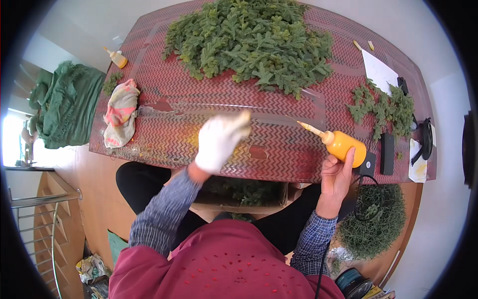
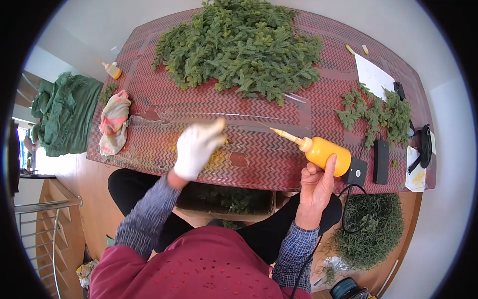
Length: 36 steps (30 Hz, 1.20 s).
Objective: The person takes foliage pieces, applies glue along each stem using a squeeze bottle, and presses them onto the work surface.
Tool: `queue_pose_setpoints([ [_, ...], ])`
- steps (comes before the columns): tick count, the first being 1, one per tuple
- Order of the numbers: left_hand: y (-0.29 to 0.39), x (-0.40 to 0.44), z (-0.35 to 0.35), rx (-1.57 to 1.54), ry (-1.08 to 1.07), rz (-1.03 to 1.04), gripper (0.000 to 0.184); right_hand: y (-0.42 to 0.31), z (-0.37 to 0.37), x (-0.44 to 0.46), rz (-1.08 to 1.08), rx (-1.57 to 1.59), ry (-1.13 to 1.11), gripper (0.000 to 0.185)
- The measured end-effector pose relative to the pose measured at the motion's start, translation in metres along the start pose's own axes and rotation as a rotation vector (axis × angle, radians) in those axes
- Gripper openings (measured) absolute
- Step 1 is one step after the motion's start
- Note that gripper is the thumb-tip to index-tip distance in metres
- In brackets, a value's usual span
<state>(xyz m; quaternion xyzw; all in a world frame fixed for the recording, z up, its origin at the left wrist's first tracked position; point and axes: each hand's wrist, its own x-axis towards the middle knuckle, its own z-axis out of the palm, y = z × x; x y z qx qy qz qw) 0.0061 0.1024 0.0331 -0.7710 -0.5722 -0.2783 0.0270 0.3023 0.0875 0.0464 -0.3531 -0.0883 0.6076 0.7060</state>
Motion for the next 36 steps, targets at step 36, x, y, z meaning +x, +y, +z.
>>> queue_pose_setpoints([
  [36,0.011,-0.1,-0.041,-0.912,0.104,-1.091,0.028,0.011,-0.014,0.002,0.168,0.089,-0.066,0.046],
])
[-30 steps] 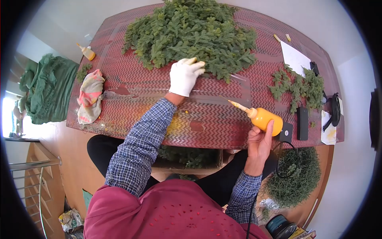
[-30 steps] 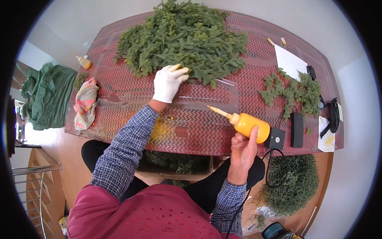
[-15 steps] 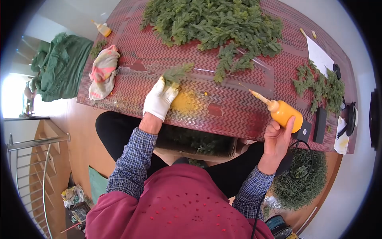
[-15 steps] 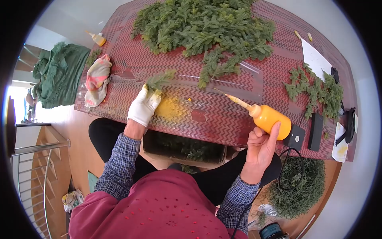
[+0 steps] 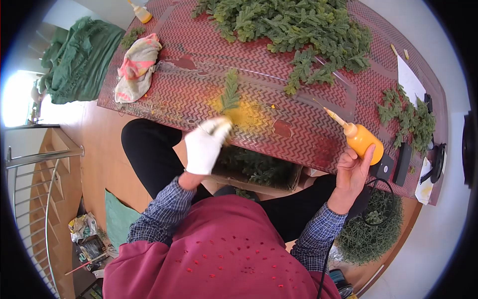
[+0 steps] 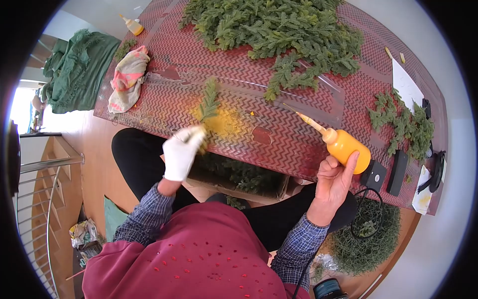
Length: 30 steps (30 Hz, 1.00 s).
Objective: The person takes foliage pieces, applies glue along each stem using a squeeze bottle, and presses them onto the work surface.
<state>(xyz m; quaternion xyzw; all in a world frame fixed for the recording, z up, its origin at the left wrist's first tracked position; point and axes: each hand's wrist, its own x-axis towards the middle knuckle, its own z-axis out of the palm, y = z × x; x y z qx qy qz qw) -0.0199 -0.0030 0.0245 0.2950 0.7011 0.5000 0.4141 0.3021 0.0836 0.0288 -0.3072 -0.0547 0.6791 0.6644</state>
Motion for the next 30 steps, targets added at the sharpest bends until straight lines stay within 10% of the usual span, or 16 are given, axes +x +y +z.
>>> queue_pose_setpoints([
  [1,0.0,0.015,-0.005,0.668,0.246,0.506,0.032,0.001,-0.001,0.0,0.0,-0.001,0.003,0.046],
  [3,0.011,0.027,-0.007,1.05,0.295,0.486,0.031,0.002,-0.001,0.0,0.007,0.002,0.0,0.046],
  [10,-0.013,0.044,-0.006,1.057,0.17,0.38,0.025,0.005,-0.003,0.001,0.033,-0.003,0.011,0.047],
  [12,-0.003,0.034,-0.001,0.138,-0.138,-0.376,0.022,0.005,0.001,0.0,0.032,-0.012,0.016,0.047],
  [17,-0.026,-0.003,0.033,-0.892,-0.221,-0.644,0.018,0.005,0.001,0.001,0.034,-0.029,0.018,0.047],
  [27,-0.025,-0.016,0.084,-0.997,-0.227,-0.688,0.043,0.005,-0.005,0.004,0.086,0.014,-0.031,0.04],
  [30,-0.015,-0.033,0.067,-0.747,-0.545,-0.777,0.042,0.005,-0.007,0.005,0.098,0.009,-0.025,0.04],
])
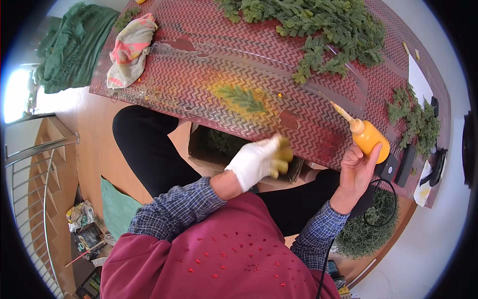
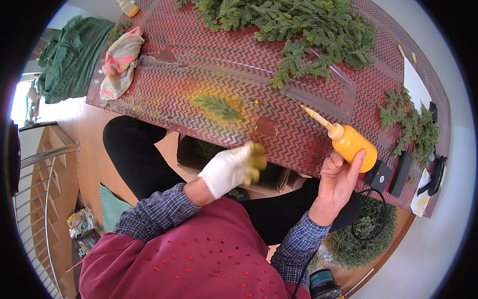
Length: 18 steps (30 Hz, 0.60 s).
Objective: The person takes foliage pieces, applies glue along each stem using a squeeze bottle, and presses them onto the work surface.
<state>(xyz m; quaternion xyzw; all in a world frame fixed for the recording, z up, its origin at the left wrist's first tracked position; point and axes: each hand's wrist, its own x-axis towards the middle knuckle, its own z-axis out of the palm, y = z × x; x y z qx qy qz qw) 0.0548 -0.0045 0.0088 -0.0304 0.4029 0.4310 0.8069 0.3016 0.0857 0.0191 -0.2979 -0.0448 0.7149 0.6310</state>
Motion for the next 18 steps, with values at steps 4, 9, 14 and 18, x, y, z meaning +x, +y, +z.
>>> queue_pose_setpoints([
  [4,0.018,-0.04,0.0,0.885,0.269,0.532,0.026,0.005,0.007,-0.002,-0.029,-0.048,0.024,0.041],
  [9,0.064,-0.024,-0.024,1.892,0.59,1.197,0.058,0.018,0.017,-0.012,-0.061,-0.115,0.006,0.042],
  [14,0.06,-0.008,-0.042,2.117,0.566,0.943,0.073,0.047,0.028,-0.033,-0.074,-0.204,0.008,0.044],
  [18,0.061,-0.005,-0.046,2.145,0.533,0.853,0.072,0.09,0.035,-0.05,-0.098,-0.232,0.139,0.045],
])
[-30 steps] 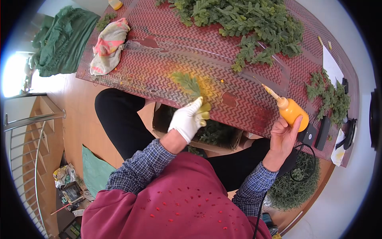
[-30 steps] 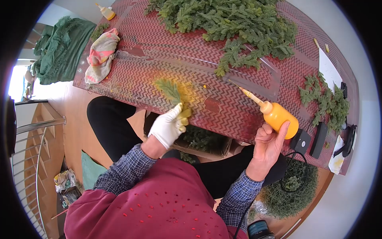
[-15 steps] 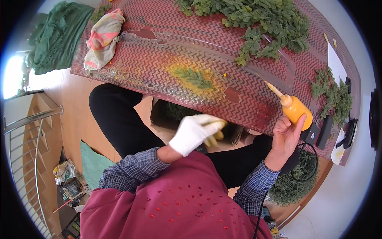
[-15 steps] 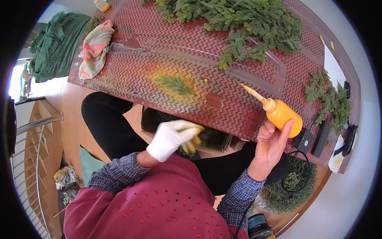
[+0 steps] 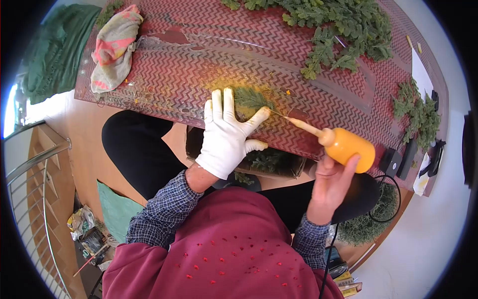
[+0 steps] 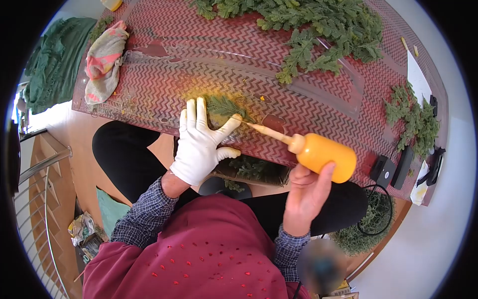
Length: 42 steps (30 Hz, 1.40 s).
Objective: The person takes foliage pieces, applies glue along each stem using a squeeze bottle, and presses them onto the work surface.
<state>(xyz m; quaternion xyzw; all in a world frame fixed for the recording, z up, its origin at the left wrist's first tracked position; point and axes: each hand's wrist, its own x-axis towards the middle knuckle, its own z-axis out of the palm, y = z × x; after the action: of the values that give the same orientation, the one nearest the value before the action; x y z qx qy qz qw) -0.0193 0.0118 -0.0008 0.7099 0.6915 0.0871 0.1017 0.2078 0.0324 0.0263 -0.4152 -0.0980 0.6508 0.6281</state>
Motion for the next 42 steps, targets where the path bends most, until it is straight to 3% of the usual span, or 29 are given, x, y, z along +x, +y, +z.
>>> queue_pose_setpoints([
  [1,0.0,0.0,0.001,-0.007,-0.017,-0.008,0.071,0.01,0.0,-0.004,-0.016,-0.017,-0.099,0.043],
  [6,0.0,-0.001,0.007,-0.055,-0.004,-0.042,0.069,0.042,0.014,-0.001,-0.074,-0.256,-0.028,0.038],
  [17,-0.002,0.001,0.005,-0.112,-0.003,-0.1,0.069,0.068,0.033,0.013,-0.106,-0.32,-0.022,0.028],
  [28,-0.008,0.004,0.0,-0.133,-0.033,0.056,0.076,0.066,0.03,0.019,-0.14,-0.406,-0.031,0.033],
  [42,-0.009,0.004,0.001,-0.114,-0.061,0.086,0.078,0.054,0.012,0.017,-0.16,-0.368,0.05,0.031],
])
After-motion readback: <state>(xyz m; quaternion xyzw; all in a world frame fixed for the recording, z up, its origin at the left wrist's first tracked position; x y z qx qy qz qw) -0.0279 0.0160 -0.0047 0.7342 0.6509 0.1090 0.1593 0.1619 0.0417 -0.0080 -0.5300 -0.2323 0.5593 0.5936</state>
